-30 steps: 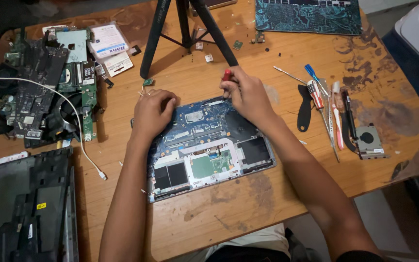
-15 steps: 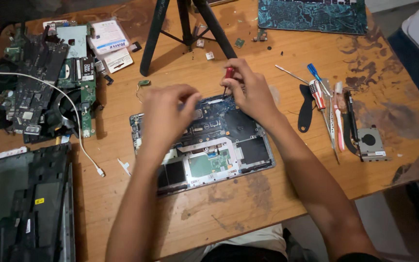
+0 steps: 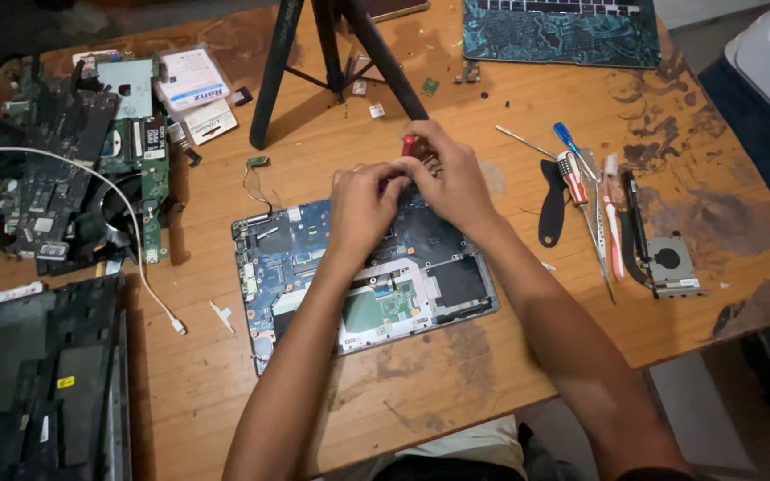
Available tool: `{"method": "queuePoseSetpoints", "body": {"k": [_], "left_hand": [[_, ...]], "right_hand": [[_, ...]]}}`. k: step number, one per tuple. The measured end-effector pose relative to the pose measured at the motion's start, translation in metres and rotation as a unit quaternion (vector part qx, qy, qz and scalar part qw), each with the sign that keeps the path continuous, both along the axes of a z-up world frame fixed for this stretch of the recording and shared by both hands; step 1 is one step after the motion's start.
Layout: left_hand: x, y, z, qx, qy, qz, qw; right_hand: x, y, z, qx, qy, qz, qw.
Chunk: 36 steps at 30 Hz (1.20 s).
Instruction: The person uses a screwdriver to remove multiple screws from a laptop motherboard and then lifts the motherboard out of the laptop chassis.
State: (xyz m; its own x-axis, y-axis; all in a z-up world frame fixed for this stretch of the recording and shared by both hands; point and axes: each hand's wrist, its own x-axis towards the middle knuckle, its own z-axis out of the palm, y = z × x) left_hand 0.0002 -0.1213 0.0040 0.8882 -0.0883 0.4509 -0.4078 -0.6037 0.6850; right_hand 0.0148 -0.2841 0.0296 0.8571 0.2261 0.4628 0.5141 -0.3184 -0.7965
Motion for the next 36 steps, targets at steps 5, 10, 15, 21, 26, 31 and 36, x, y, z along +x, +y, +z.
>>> {"method": "queuePoseSetpoints", "body": {"k": [5,10,15,21,26,31,36], "left_hand": [[0.007,0.000,-0.011,-0.036,0.012,-0.007,0.999],[0.007,-0.004,-0.019,-0.058,0.022,0.012,0.998],[0.007,-0.008,-0.022,-0.062,-0.050,0.018,0.997],[0.007,-0.009,-0.019,-0.077,-0.014,0.031,0.996],[0.006,-0.008,-0.018,-0.158,0.025,0.015,0.987],[0.007,-0.009,-0.018,-0.138,0.052,0.028,0.989],[0.012,-0.001,-0.023,-0.149,0.007,-0.040,0.988]], "right_hand": [[-0.005,0.005,0.004,-0.013,-0.072,-0.011,0.997],[-0.004,0.009,0.002,0.018,-0.021,-0.022,0.999],[0.000,0.003,-0.011,0.031,-0.004,0.011,0.999],[0.014,-0.006,-0.034,0.177,0.124,0.106,0.971],[0.014,-0.014,-0.047,0.103,0.069,0.057,0.991],[0.010,-0.003,-0.048,0.135,0.150,0.030,0.979],[0.010,-0.001,-0.042,0.187,0.136,0.081,0.970]]}}
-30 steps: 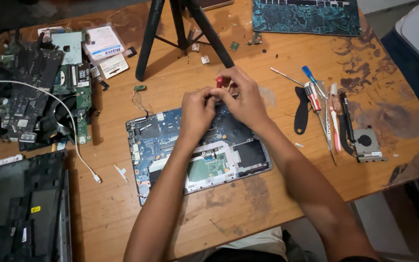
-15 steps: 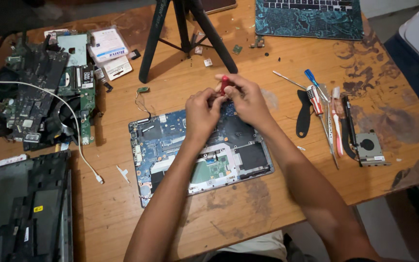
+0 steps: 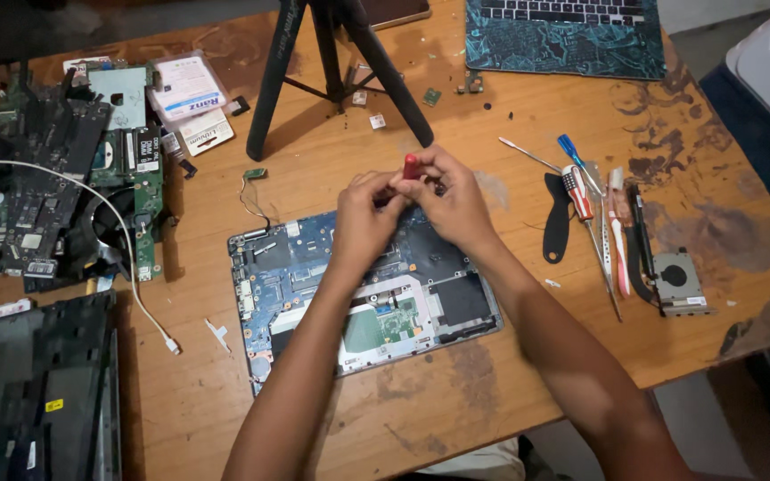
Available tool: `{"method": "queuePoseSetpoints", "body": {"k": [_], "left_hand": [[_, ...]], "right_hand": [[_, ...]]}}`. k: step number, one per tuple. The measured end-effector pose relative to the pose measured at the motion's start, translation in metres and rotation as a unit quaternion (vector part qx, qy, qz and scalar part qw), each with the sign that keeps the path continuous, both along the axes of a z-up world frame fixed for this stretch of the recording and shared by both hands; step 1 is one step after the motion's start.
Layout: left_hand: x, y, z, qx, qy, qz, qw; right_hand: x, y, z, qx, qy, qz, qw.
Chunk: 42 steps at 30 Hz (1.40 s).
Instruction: The person uses a screwdriver to remove multiple screws from a laptop motherboard and then lifts the motherboard out of the laptop chassis.
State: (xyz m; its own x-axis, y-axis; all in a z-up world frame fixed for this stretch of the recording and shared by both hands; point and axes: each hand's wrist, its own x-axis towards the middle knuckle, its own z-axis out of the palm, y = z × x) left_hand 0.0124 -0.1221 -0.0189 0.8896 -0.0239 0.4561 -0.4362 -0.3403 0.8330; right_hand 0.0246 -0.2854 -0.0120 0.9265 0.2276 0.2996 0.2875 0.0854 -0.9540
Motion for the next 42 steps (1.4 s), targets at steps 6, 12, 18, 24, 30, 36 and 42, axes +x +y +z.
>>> {"method": "queuePoseSetpoints", "body": {"k": [6,12,18,24,30,36,42], "left_hand": [[0.002,0.011,-0.005,-0.043,0.109,-0.054,0.992],[0.006,0.007,-0.005,-0.012,0.163,-0.009,0.987],[0.008,0.013,-0.012,-0.056,0.040,-0.088,0.994],[0.011,0.010,-0.015,-0.046,0.094,-0.044,0.994],[0.011,0.007,-0.011,-0.018,0.035,-0.048,0.998],[0.008,0.009,-0.002,0.056,0.028,-0.038,0.997],[0.004,0.018,0.011,0.029,0.052,-0.076,0.995]], "right_hand": [[0.002,-0.002,-0.004,-0.038,-0.008,0.010,0.999],[0.002,-0.001,-0.012,0.012,0.029,0.011,0.999],[0.004,0.000,-0.007,0.014,0.019,0.010,1.000],[0.001,-0.002,0.002,-0.042,-0.039,0.002,0.998],[-0.001,0.000,0.012,0.002,0.025,-0.006,1.000],[-0.006,-0.002,0.017,-0.097,-0.054,-0.048,0.993],[-0.003,-0.007,0.014,-0.058,-0.026,-0.061,0.996]]}}
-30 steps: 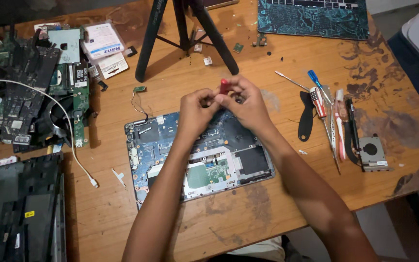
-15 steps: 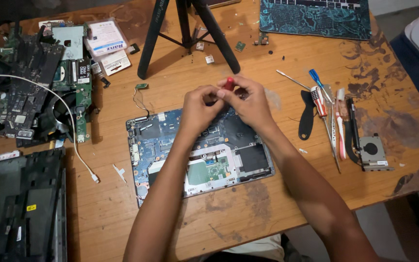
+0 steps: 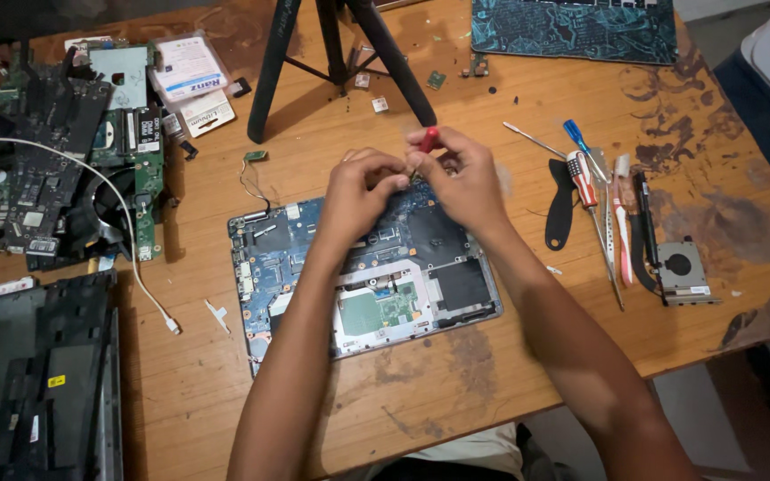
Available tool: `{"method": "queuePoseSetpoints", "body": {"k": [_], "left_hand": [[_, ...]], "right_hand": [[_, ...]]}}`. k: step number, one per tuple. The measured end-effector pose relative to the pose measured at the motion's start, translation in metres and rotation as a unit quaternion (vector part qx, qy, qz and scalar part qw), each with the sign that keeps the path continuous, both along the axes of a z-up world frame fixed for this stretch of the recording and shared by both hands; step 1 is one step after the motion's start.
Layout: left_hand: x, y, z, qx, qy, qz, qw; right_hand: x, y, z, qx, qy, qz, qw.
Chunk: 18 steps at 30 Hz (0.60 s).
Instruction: The person uses a screwdriver to remove multiple screws from a laptop motherboard and then lifts the motherboard out of the laptop chassis.
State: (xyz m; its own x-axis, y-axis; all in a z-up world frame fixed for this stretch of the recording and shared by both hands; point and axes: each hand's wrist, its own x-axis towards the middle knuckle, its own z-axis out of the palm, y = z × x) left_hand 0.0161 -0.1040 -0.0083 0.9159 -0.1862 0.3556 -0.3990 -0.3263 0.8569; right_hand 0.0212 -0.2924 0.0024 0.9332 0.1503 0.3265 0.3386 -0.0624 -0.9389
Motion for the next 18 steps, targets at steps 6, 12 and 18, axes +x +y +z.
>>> {"method": "queuePoseSetpoints", "body": {"k": [6,12,18], "left_hand": [[-0.005,0.001,0.006,0.008,0.006,-0.028,1.000],[-0.005,-0.002,0.005,0.023,-0.012,-0.035,0.999],[-0.005,-0.007,0.004,0.019,-0.002,-0.031,0.999]], "right_hand": [[0.002,-0.009,0.002,0.111,0.036,-0.001,0.993],[0.003,-0.010,0.000,0.130,0.018,0.010,0.991],[0.002,-0.011,0.000,0.118,0.021,0.011,0.993]]}}
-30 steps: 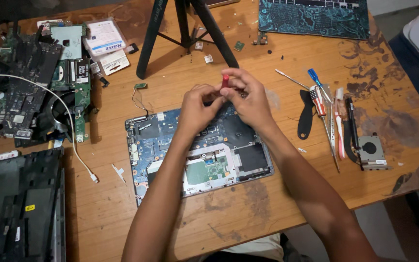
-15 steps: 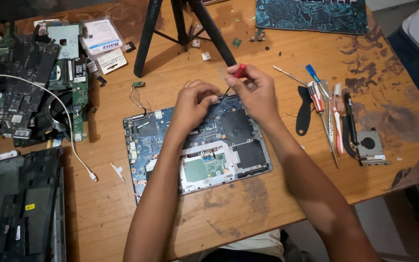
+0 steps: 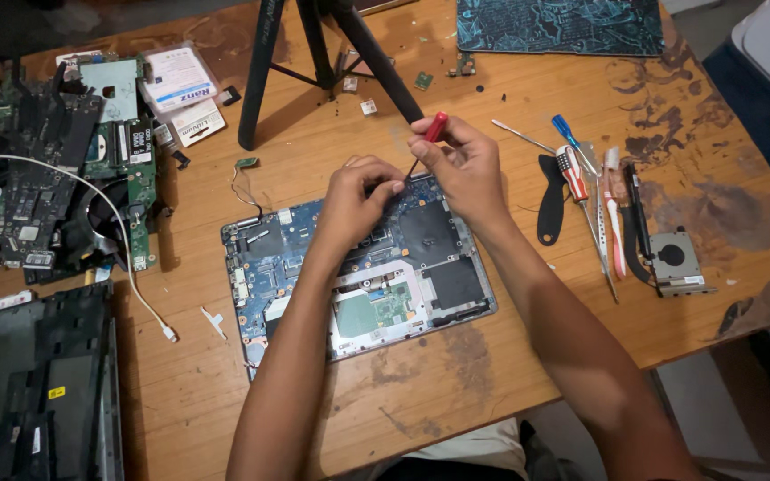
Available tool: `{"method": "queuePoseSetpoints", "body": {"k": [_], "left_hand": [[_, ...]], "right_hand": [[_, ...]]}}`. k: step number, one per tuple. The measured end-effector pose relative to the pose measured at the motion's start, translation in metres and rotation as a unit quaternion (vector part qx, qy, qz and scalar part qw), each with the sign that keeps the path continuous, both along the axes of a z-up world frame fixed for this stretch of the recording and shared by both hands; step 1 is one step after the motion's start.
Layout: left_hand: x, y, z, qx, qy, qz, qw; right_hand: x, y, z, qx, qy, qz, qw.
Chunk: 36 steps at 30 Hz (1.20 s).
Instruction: The person uses a screwdriver to remove multiple screws from a laptop motherboard and then lifts the motherboard out of the laptop chassis.
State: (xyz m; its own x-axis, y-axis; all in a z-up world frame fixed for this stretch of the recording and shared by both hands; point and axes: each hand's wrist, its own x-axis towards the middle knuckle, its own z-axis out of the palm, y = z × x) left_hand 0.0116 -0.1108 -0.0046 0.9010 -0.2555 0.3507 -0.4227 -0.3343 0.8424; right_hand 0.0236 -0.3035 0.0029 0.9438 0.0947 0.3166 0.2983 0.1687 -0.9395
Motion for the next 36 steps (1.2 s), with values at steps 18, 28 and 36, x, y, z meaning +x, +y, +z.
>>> {"method": "queuePoseSetpoints", "body": {"k": [18,28,36], "left_hand": [[-0.013,-0.001,0.011,0.130,-0.091,0.021,0.987],[-0.017,-0.011,0.017,0.138,-0.120,0.017,0.983],[-0.069,-0.087,0.017,0.158,-0.148,-0.138,0.966]], "right_hand": [[0.008,-0.015,0.005,0.009,-0.040,-0.030,0.999],[0.012,-0.046,0.017,0.041,-0.104,-0.084,0.990],[0.013,-0.096,0.041,0.099,-0.173,-0.129,0.972]]}}
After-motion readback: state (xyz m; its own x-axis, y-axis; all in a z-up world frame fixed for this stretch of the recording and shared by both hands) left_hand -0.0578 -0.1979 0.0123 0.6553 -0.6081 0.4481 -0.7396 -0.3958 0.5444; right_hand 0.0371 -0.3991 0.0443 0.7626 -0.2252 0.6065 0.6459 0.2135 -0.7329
